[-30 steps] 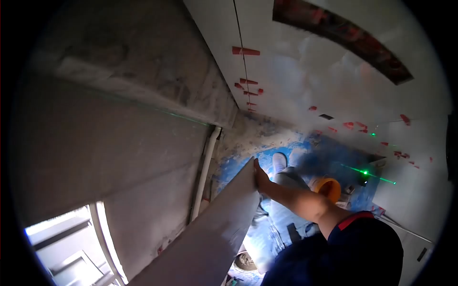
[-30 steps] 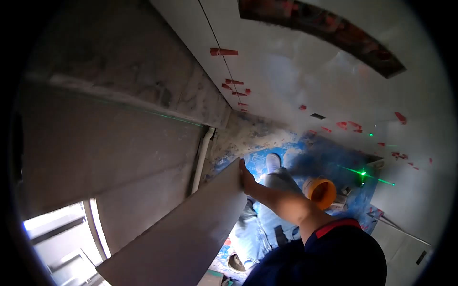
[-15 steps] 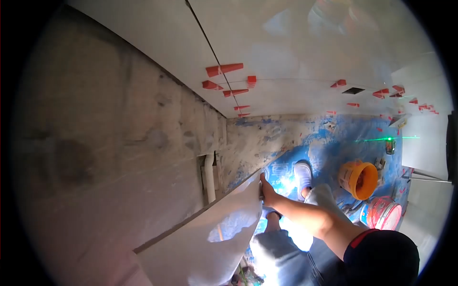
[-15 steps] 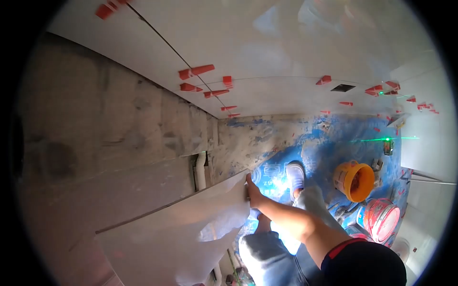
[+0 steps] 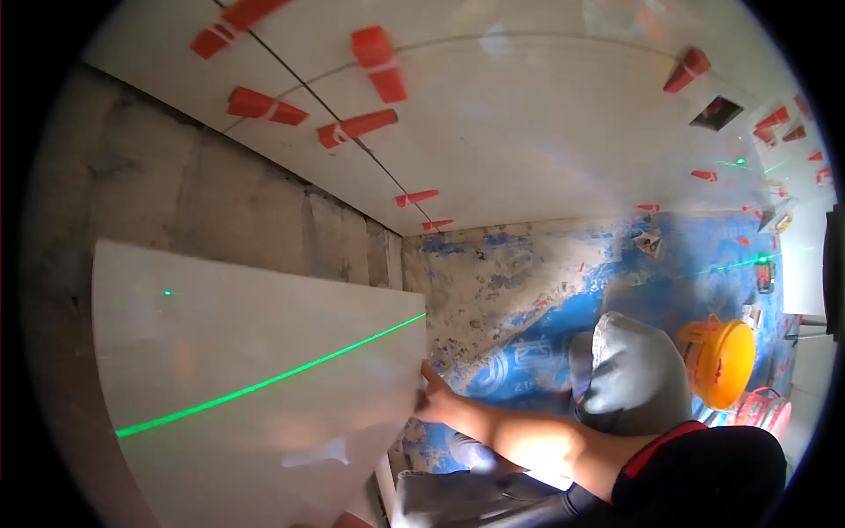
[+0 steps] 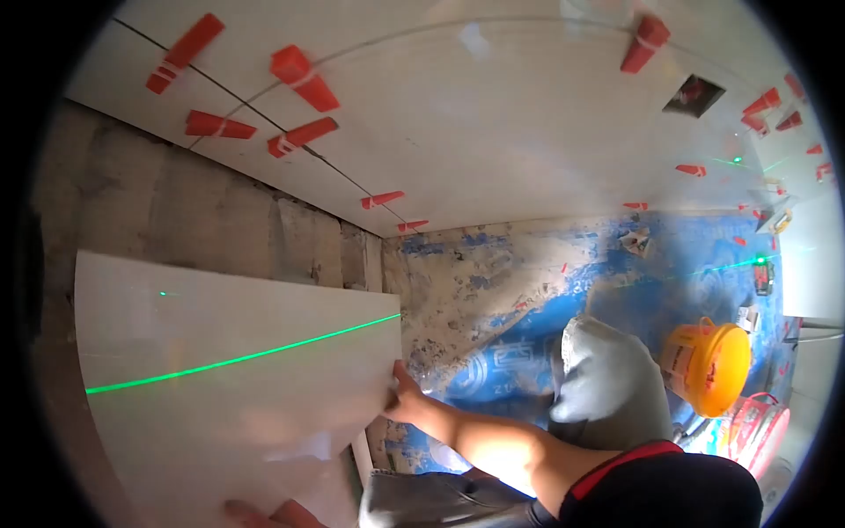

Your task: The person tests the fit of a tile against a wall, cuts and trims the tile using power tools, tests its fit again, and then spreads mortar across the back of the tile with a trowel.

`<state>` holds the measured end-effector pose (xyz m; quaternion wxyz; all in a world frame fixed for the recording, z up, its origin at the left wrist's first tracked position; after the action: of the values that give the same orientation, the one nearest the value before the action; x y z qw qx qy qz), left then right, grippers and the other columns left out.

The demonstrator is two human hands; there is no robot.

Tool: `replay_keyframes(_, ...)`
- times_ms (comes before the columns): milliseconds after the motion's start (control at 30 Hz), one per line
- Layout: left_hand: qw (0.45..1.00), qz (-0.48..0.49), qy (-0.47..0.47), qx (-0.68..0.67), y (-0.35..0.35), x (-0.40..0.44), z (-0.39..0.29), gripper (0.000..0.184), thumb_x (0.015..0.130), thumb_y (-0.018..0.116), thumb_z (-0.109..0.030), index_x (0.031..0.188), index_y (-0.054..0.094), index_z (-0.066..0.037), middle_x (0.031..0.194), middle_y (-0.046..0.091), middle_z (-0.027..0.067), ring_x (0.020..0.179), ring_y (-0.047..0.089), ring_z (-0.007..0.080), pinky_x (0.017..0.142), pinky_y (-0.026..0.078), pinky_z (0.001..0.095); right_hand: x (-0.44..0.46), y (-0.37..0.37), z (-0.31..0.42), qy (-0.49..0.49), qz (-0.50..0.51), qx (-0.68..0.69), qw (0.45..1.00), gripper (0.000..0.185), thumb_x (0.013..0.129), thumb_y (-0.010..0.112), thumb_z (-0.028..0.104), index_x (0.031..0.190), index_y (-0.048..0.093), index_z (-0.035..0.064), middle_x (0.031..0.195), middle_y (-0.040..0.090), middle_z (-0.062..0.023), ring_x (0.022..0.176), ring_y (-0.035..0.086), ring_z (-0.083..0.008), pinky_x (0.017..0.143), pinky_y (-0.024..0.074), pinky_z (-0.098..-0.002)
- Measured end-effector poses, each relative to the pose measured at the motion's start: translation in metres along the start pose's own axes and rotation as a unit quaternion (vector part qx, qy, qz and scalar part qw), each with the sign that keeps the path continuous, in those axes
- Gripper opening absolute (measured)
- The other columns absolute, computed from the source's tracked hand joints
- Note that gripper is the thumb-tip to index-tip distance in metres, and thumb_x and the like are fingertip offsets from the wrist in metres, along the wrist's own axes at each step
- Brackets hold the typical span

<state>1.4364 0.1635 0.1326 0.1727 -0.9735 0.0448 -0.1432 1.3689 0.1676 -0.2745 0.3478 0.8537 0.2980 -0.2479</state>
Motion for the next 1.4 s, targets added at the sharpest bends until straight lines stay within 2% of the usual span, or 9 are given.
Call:
replay_keyframes(133,0.997,-0.061,0.027,-0.035,0.009,-0.021,0.004,0.058,0.096,0.053,-0.039,0.128,0.047,0.009,0.125,0.053,0.0173,0.107,0.054,0.0255,0.094,0.045,0.0368,0.034,0.061,0.064,-0.147,0.133,0.066,0.978,0.060,0.091,0.049,0.058,0.128,0.051,0.0112,0.127,0.056,-0.0070,0.114,0.055,-0.0218,0.099,0.0445,-0.0405)
replay_keyframes(200,0.981,-0.132,0.074,-0.123,0.034,-0.033,-0.009,0.054,0.088,0.066,-0.025,0.123,0.050,0.013,0.123,0.055,0.0173,0.106,0.055,0.0246,0.095,0.045,0.0372,0.056,0.073,0.090,-0.181,0.168,0.057,0.967,0.058,0.091,0.048,0.058,0.126,0.052,0.0106,0.129,0.055,-0.0043,0.117,0.053,-0.0213,0.098,0.0454,-0.0397)
replay_keyframes(333,0.964,-0.008,0.136,-0.227,0.059,-0.015,-0.001,0.047,0.086,0.068,-0.018,0.121,0.053,0.010,0.123,0.056,0.0155,0.105,0.055,0.0238,0.093,0.046,0.0367,0.063,0.095,0.104,-0.186,0.158,0.050,0.968,0.056,0.091,0.048,0.058,0.124,0.053,0.0125,0.127,0.055,-0.0027,0.114,0.053,-0.0192,0.092,0.0480,-0.0377)
replay_keyframes(633,0.970,-0.009,0.083,-0.227,0.086,-0.004,0.020,0.042,0.089,0.066,-0.019,0.118,0.056,0.009,0.116,0.059,0.0117,0.101,0.057,0.0220,0.090,0.047,0.0362,0.046,0.083,0.115,-0.183,0.082,-0.047,0.978,0.048,0.088,0.054,0.058,0.108,0.055,0.0148,0.100,0.060,0.0000,0.092,0.059,-0.0153,0.075,0.0534,-0.0326)
replay_keyframes(700,0.989,-0.034,0.107,-0.093,0.084,0.002,0.024,0.042,0.089,0.066,-0.022,0.117,0.057,0.008,0.112,0.061,0.0111,0.098,0.057,0.0213,0.087,0.049,0.0357,0.051,0.085,0.120,-0.162,0.076,-0.051,0.983,0.045,0.087,0.058,0.056,0.104,0.056,0.0150,0.093,0.061,0.0002,0.082,0.060,-0.0146,0.068,0.0552,-0.0296)
replay_keyframes(800,0.984,-0.068,0.023,-0.162,0.099,-0.008,0.029,0.042,0.084,0.071,-0.015,0.115,0.057,0.010,0.117,0.059,0.0138,0.099,0.058,0.0219,0.088,0.051,0.0361,0.045,0.084,0.130,-0.170,0.058,-0.068,0.981,0.044,0.085,0.059,0.055,0.103,0.056,0.0148,0.091,0.061,0.0007,0.080,0.061,-0.0135,0.067,0.0560,-0.0282)
replay_keyframes(1000,0.971,0.023,0.092,-0.221,0.125,-0.004,0.030,0.040,0.083,0.073,-0.014,0.114,0.058,0.007,0.113,0.061,0.0113,0.099,0.058,0.0201,0.086,0.051,0.0371,0.033,0.086,0.139,-0.184,0.041,-0.071,0.979,0.043,0.086,0.057,0.054,0.102,0.057,0.0142,0.091,0.062,0.0010,0.081,0.061,-0.0128,0.066,0.0558,-0.0271)
replay_keyframes(1233,0.965,0.044,0.085,-0.244,0.140,-0.005,0.030,0.033,0.083,0.070,-0.008,0.112,0.059,0.003,0.111,0.061,0.0103,0.100,0.057,0.0201,0.087,0.050,0.0389,0.056,0.087,0.148,-0.172,0.079,-0.044,0.981,0.044,0.086,0.060,0.052,0.105,0.057,0.0132,0.094,0.061,0.0003,0.083,0.060,-0.0141,0.069,0.0552,-0.0287)
replay_keyframes(1400,0.970,-0.002,0.069,-0.234,0.142,-0.012,0.029,0.025,0.084,0.068,-0.005,0.105,0.059,0.003,0.108,0.061,0.0090,0.099,0.056,0.0188,0.088,0.049,0.0384,0.056,0.084,0.151,-0.169,0.055,-0.031,0.984,0.048,0.084,0.063,0.052,0.109,0.055,0.0127,0.102,0.058,-0.0030,0.090,0.057,-0.0167,0.072,0.0537,-0.0307)
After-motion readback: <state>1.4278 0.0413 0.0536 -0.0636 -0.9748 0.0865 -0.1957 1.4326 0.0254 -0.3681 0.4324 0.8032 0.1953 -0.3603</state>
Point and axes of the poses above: each hand's wrist, its own x-axis towards the middle knuckle, its own y-axis out of the palm, z = x × y, the point moved 9 cm from there along x, towards the middle knuckle
